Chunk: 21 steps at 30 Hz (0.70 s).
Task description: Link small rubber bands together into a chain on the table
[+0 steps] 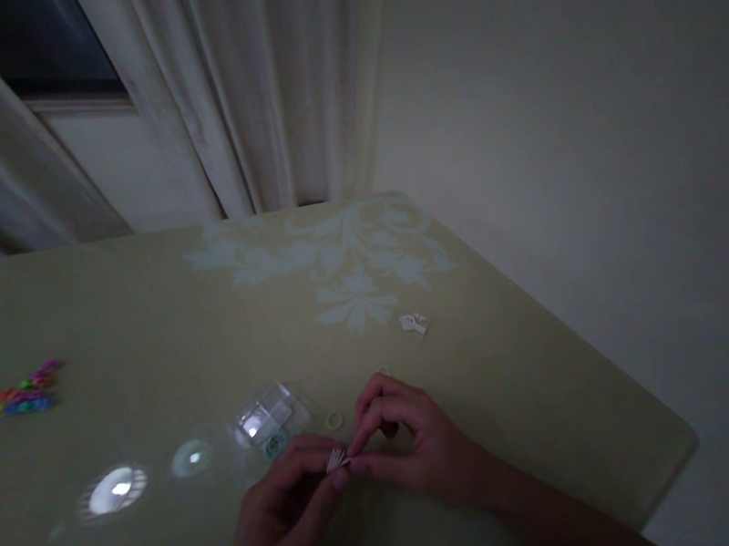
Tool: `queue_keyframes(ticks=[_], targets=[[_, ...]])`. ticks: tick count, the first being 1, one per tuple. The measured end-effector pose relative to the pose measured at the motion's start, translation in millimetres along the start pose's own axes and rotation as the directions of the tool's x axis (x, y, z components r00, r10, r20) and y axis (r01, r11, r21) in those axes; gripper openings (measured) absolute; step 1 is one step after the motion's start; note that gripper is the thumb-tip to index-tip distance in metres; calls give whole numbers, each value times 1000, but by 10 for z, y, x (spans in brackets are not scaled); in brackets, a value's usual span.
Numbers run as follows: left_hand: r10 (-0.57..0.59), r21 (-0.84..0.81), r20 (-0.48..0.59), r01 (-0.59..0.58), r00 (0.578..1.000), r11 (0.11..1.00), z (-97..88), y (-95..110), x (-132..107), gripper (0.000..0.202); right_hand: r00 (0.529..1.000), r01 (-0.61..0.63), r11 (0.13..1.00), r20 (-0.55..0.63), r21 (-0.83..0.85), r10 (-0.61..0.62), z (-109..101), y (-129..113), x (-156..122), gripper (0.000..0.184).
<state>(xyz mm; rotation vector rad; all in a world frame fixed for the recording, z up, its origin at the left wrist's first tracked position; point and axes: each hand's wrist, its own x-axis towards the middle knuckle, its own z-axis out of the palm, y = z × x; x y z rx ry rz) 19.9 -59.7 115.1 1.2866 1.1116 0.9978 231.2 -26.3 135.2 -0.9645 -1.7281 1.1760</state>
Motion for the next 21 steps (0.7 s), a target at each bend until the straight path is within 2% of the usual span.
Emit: queue_keyframes(ticks=[3, 5, 8, 10, 13, 16, 21], targets=[[-13, 48, -40, 15, 999, 999, -29, 14, -3, 19, 988, -10, 999, -156, -40, 4, -146, 61, 67, 8], [-13, 51, -79, 17, 997, 999, -29, 30, -8, 18, 959, -19, 995, -285, -102, -11, -289, 108, 117, 5], [-74, 10, -150, 76, 986, 997, 12, 65, -18, 18, 930, -84, 969, -367, -234, -8, -491, 178, 165, 1], [-124, -27, -202, 121, 972, 992, 48, 90, -25, 20, 932, -131, 946, -363, -298, 15, -574, 220, 172, 3], [-152, -39, -233, 147, 961, 988, 63, 111, -33, 23, 953, -183, 910, -293, -373, 72, -602, 273, 163, 5], [-116, -15, -223, 115, 968, 993, 19, 100, -41, 23, 969, -204, 873, -220, -444, 114, -552, 316, 156, 6], [-35, 31, -239, 44, 970, 999, -46, 57, -50, 19, 972, -212, 790, -210, -576, 108, -445, 390, 173, 9]])
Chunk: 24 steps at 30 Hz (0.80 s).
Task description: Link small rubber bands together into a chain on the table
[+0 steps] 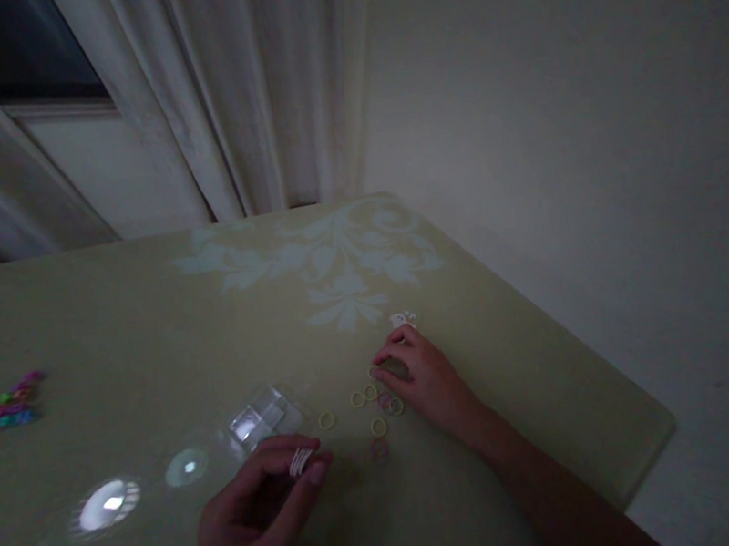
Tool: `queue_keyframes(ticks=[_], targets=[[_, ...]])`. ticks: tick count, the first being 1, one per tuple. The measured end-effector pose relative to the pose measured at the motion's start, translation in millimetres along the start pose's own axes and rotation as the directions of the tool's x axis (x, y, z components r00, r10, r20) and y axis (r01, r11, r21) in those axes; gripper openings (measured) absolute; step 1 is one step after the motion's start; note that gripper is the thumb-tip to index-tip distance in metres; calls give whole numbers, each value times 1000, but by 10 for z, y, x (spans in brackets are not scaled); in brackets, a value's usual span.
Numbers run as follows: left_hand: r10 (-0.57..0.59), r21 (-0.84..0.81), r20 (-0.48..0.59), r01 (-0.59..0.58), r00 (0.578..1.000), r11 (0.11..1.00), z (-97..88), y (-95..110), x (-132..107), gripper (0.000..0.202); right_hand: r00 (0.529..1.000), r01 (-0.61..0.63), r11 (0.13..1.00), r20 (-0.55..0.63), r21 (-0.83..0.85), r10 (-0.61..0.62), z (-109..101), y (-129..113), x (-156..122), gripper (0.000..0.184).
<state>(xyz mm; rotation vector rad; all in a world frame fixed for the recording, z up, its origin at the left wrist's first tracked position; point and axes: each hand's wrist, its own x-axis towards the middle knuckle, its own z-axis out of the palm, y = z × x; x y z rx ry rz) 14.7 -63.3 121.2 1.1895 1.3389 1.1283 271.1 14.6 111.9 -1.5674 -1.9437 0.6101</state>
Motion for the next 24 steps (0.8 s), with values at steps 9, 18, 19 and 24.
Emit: queue_keyframes(ticks=[9, 18, 19, 24], targets=[[16, 68, 44, -19, 999, 998, 14, 19, 21, 25, 999, 29, 989, 48, -144, -22, 57, -21, -29, 11], [72, 18, 25, -72, 997, 997, 70, 124, 51, 16, 997, 57, 989, 68, -139, -48, -5, -56, -57, 9], [81, 15, 24, -81, 996, 997, 73, 129, 53, 17, 996, 57, 991, 76, -125, -47, -24, -60, -57, 9], [107, 7, -2, -107, 994, 994, 73, 85, 50, 14, 995, 60, 993, 86, -102, -51, -64, -50, -48, 8]])
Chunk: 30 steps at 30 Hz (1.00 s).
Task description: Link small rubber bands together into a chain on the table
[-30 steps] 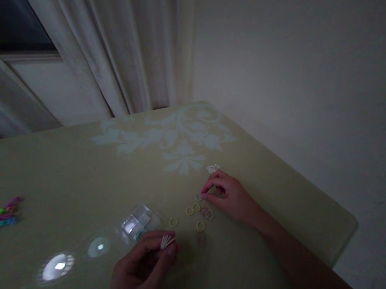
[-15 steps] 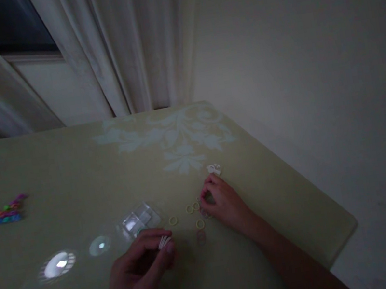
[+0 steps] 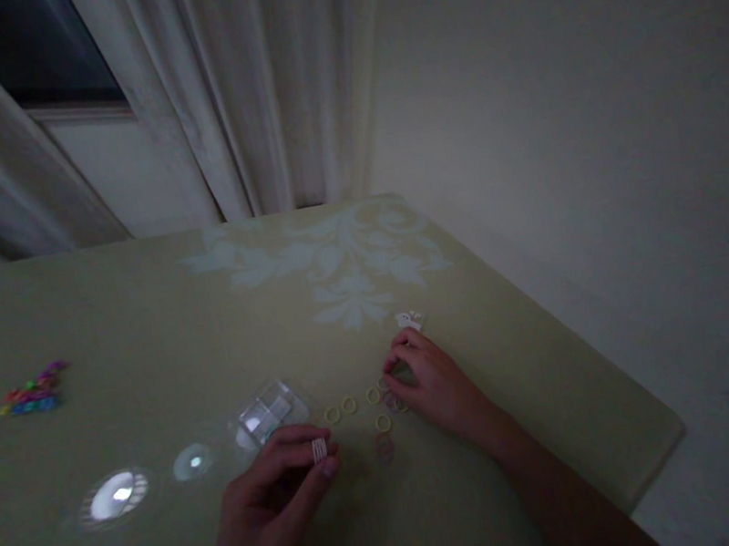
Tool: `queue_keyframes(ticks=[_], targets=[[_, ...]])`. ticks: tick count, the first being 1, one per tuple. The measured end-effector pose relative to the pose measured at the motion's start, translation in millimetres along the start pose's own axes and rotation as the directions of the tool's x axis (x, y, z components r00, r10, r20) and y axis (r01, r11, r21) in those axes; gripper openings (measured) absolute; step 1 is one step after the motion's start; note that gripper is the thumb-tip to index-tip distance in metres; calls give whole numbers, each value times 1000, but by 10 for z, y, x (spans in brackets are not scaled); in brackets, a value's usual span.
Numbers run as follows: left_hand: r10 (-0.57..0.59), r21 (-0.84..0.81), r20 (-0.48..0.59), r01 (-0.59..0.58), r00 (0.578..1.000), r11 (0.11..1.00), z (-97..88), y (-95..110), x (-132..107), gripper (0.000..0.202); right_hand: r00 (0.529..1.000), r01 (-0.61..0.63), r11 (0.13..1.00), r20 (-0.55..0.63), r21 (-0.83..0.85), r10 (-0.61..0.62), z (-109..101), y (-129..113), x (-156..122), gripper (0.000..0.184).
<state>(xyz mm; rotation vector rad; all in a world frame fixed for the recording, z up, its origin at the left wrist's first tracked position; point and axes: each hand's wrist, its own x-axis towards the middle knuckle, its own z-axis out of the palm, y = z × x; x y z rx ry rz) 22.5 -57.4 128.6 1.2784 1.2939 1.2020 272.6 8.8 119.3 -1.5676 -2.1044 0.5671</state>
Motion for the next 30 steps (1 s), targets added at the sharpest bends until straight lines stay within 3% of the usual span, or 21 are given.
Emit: queue_keyframes(ticks=[8, 12, 16, 21, 26, 30], targets=[[-35, 21, 56, 33, 998, 999, -13, -18, -16, 12, 1000, 2, 992, 1, -126, -2, 45, -3, 10, 12], [-27, 10, 67, 26, 997, 1000, -5, -26, -5, 10, 986, 129, 987, -114, 100, -118, 53, -165, -47, 16], [-16, 15, 114, 15, 993, 1000, 17, -51, -14, 7, 953, 300, 889, -154, 347, -262, 160, -405, -174, 19], [1, -30, 131, 3, 991, 1000, 56, -34, -47, 5, 936, 351, 860, -155, 371, -315, 272, -518, -257, 18], [14, -56, 113, -7, 994, 998, 57, -47, -48, 5, 922, 379, 862, -223, 336, -318, 258, -525, -269, 17], [8, -30, 138, -4, 990, 1000, 73, -48, -56, 6, 919, 390, 863, -199, 322, -341, 248, -541, -296, 14]])
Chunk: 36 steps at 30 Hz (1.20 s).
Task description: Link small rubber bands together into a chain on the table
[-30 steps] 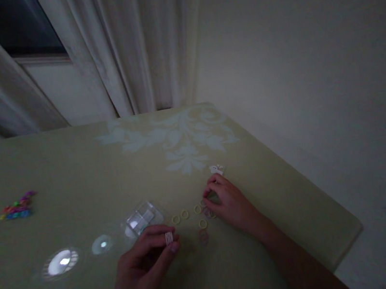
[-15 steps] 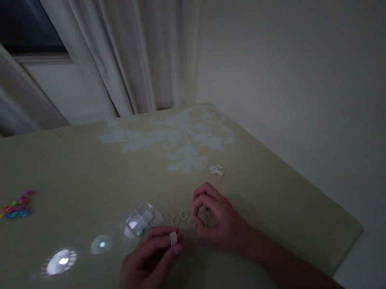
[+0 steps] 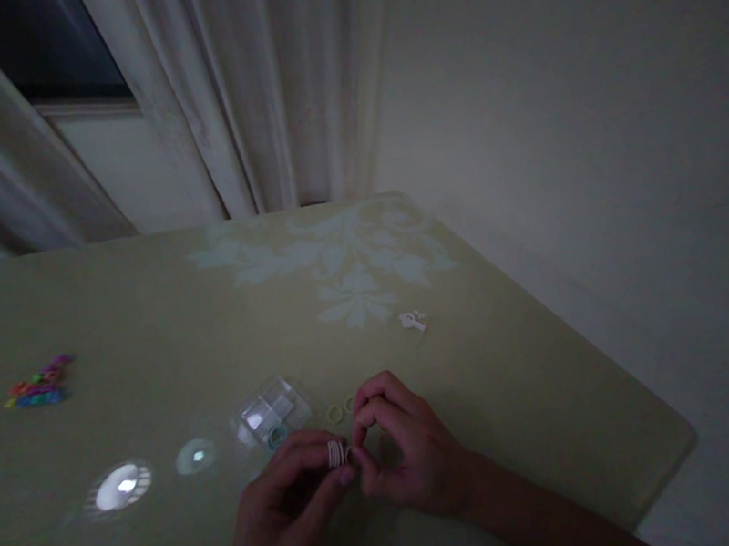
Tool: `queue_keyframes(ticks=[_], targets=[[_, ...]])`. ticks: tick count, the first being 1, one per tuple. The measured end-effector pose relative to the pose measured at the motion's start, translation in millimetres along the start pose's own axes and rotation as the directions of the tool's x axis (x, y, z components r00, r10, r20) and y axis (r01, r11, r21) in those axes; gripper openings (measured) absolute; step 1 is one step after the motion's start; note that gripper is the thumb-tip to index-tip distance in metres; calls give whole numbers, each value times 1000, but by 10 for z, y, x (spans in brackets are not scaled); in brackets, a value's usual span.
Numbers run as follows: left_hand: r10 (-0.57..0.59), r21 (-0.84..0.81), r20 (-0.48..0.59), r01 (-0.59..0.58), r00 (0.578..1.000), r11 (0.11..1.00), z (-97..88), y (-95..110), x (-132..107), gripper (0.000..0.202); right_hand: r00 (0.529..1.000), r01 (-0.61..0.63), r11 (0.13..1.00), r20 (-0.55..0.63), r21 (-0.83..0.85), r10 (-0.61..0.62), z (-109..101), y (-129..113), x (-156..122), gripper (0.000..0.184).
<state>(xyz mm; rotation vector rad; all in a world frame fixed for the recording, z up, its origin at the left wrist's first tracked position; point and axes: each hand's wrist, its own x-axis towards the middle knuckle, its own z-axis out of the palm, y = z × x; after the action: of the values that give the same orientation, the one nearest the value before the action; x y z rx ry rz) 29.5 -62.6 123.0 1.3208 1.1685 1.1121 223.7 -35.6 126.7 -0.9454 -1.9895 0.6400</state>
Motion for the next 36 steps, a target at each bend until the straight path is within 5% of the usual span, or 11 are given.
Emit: queue_keyframes(ticks=[5, 9, 13, 18, 27, 36], targets=[[174, 233, 24, -175, 984, 957, -70, -53, -19, 10, 1000, -26, 998, 9, 53, 26, -28, -33, -6, 11], [510, 680, 112, -440, 853, 586, -456, -151, 45, 19, 997, -78, 996, -25, 39, 79, -44, -33, -3, 12], [491, 910, 130, -301, 861, 287, -873, -181, 165, 26, 993, -95, 995, -62, 33, 97, -49, -24, 4, 11], [390, 942, 248, -314, 887, 117, -999, -251, 233, 43, 993, -101, 995, -67, 19, 102, -64, -35, 8, 10], [336, 920, 306, -368, 891, 136, -1029, -399, 239, 47, 983, -171, 975, -95, -143, 158, -95, 172, 57, 12], [393, 869, 99, -272, 914, 413, -891, -265, 252, 36, 970, -131, 918, 143, -373, 196, 9, 292, 77, 9]])
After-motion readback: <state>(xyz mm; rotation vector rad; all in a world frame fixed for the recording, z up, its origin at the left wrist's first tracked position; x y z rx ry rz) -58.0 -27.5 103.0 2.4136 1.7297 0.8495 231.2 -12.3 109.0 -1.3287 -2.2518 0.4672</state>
